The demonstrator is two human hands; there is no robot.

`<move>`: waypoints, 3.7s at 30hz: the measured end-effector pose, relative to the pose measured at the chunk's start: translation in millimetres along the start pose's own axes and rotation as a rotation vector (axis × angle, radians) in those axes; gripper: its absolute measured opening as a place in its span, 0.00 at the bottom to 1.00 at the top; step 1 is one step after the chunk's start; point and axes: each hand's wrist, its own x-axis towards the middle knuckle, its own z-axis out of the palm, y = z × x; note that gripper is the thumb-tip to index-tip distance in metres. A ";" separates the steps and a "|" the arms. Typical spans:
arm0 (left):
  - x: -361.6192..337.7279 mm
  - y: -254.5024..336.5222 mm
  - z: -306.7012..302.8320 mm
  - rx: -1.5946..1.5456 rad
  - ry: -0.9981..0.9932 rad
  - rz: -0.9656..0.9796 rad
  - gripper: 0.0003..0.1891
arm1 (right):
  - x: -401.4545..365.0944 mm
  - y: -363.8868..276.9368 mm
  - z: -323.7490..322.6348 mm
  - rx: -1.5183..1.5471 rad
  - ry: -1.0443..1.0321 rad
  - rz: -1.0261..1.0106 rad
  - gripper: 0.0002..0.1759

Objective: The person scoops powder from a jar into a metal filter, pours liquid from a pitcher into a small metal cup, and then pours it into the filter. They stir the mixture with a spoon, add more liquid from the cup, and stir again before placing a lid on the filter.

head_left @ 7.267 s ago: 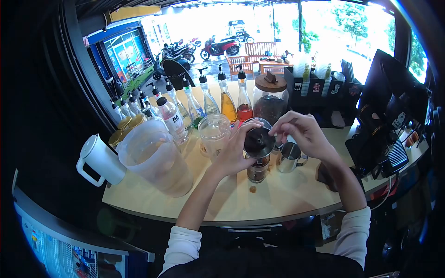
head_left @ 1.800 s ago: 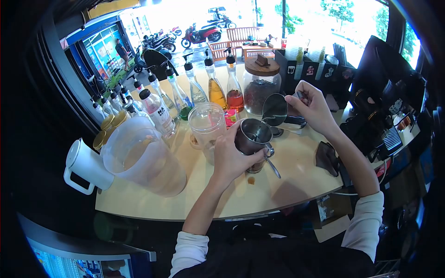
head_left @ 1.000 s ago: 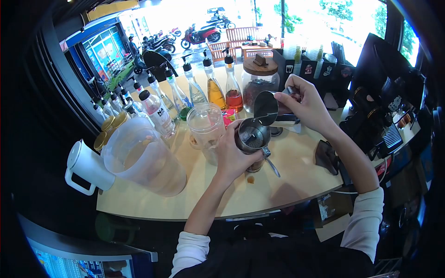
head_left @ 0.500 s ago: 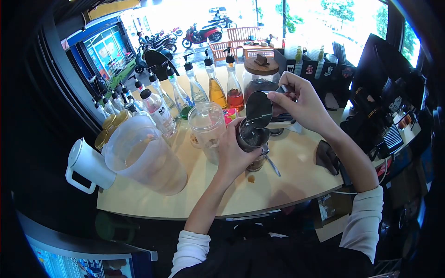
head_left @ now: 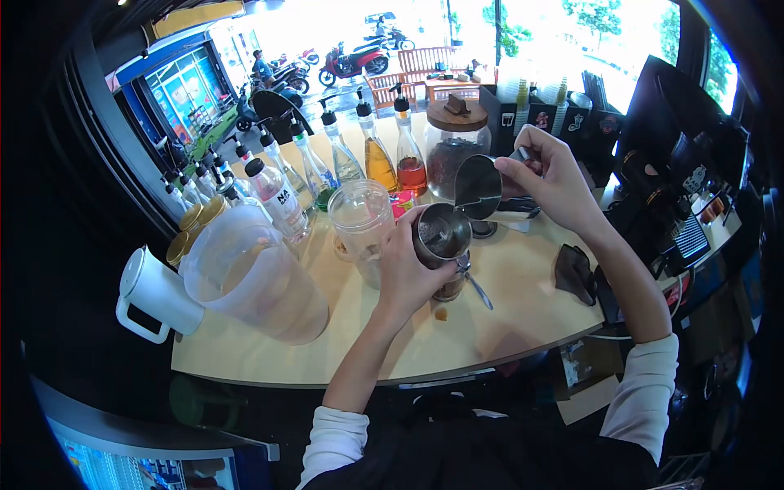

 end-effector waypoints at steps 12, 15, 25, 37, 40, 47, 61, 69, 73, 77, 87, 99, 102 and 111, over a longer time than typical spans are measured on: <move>0.0 3.7 -3.1 0.010 -0.011 -0.038 0.41 | -0.6 11.2 -3.7 0.012 0.036 0.036 0.17; -0.4 5.8 -3.9 0.000 -0.009 -0.039 0.40 | -2.1 9.1 -2.0 -0.037 0.036 0.008 0.17; 3.2 4.4 -2.7 -0.013 -0.009 -0.069 0.40 | -3.3 36.1 -8.6 0.075 0.083 -0.010 0.18; 10.4 12.0 -3.8 -0.077 -0.002 -0.103 0.40 | -57.3 140.8 -11.7 0.540 0.216 0.139 0.15; 6.9 6.2 -4.2 -0.139 -0.011 -0.150 0.40 | -78.6 155.5 -0.1 0.614 0.278 0.220 0.14; 3.8 2.2 0.7 -0.181 -0.031 -0.195 0.40 | -106.4 208.2 16.0 0.730 0.374 0.294 0.14; -5.8 -10.2 17.7 -0.268 0.018 -0.188 0.42 | -127.6 246.2 34.4 0.930 0.431 0.301 0.13; -12.5 -28.8 25.0 -0.200 0.034 -0.162 0.43 | -132.5 234.9 34.3 0.946 0.415 0.311 0.13; -14.2 -27.8 23.6 -0.161 0.039 -0.104 0.43 | -131.5 237.0 34.2 0.950 0.417 0.320 0.12; -18.0 -14.8 18.0 -0.229 0.043 -0.105 0.43 | -132.6 236.9 33.7 0.933 0.426 0.328 0.11; -58.5 -65.0 -28.7 -0.257 0.475 0.008 0.37 | -114.4 212.9 20.0 0.444 0.757 0.036 0.06; -48.6 -137.7 -18.9 -0.495 0.068 -0.318 0.48 | -25.2 -1.2 101.5 -0.140 -0.114 -0.506 0.09; -51.7 -140.4 -30.2 -0.488 0.062 -0.272 0.48 | 3.9 -20.1 129.1 -0.132 -0.234 -0.531 0.05; -51.2 -128.3 -37.4 -0.251 0.257 -0.186 0.48 | 81.1 -28.9 184.4 -0.824 -0.986 -0.224 0.07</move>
